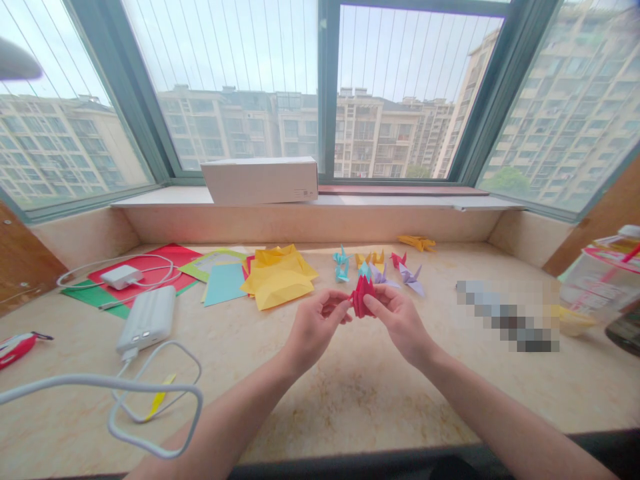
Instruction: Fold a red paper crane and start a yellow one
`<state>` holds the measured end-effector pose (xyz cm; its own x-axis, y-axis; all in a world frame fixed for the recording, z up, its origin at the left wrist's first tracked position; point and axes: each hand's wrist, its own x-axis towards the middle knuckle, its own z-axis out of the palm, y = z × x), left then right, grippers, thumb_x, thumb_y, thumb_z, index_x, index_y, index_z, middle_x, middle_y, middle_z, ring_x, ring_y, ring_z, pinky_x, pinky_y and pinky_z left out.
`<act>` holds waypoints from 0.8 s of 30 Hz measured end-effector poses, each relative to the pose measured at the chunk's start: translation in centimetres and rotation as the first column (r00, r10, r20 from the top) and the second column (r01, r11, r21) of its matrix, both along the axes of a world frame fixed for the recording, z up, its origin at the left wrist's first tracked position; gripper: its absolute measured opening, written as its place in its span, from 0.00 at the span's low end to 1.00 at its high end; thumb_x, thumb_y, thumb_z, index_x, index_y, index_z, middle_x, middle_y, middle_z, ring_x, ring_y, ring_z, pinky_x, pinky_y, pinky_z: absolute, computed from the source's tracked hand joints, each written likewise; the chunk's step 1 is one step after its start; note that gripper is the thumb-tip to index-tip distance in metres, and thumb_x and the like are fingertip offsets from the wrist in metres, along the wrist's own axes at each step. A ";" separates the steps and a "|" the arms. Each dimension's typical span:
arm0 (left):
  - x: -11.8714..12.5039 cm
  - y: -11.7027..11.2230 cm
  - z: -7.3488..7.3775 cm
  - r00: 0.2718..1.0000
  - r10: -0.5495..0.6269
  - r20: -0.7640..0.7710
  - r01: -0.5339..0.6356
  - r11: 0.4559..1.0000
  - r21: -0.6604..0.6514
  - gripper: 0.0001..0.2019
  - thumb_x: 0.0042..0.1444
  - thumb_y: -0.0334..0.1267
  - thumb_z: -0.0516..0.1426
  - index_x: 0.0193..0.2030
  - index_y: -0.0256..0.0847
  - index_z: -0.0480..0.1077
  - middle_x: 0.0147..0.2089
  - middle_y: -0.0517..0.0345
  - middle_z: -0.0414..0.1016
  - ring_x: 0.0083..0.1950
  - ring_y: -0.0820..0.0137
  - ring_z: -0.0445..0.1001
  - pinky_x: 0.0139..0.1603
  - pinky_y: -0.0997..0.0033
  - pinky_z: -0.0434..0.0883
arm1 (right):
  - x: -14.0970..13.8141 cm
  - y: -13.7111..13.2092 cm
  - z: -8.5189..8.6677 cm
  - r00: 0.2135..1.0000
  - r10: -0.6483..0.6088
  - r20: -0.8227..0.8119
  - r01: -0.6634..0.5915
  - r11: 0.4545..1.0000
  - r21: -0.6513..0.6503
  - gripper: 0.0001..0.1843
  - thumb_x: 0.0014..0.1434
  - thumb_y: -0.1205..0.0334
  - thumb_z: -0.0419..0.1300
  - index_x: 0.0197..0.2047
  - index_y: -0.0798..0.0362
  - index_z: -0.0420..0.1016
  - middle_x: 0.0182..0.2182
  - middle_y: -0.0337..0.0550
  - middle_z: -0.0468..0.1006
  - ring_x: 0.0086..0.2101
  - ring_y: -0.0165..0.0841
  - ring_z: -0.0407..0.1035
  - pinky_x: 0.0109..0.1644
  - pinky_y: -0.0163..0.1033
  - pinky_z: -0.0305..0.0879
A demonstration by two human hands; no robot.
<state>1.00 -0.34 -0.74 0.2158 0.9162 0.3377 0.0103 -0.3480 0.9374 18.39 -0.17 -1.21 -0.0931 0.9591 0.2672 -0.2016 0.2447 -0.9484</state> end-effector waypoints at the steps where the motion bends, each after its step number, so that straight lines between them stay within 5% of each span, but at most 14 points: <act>1: 0.0 0.0 0.0 1.000 0.002 -0.004 -0.002 1.000 0.011 0.09 0.59 0.40 0.60 0.41 0.36 0.74 0.33 0.53 0.80 0.32 0.70 0.78 0.36 0.72 0.74 | 0.0 0.0 0.0 1.000 0.002 -0.002 -0.002 1.000 -0.001 0.15 0.55 0.52 0.67 0.41 0.53 0.77 0.33 0.43 0.82 0.33 0.33 0.76 0.40 0.40 0.72; 24: -0.1 -0.5 0.7 0.991 0.126 -0.035 -0.123 0.989 0.084 0.09 0.59 0.41 0.60 0.38 0.37 0.74 0.32 0.55 0.80 0.30 0.68 0.79 0.33 0.72 0.75 | -0.1 -0.4 -0.5 0.999 0.012 0.053 -0.017 0.996 0.087 0.13 0.59 0.53 0.65 0.43 0.52 0.75 0.35 0.44 0.82 0.34 0.35 0.76 0.41 0.43 0.73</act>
<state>0.94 -0.82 -0.05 0.1169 0.9063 0.4061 0.0951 -0.4173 0.9038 18.29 -0.58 -1.66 -0.1228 0.9306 0.3448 -0.1560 0.3250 -0.9328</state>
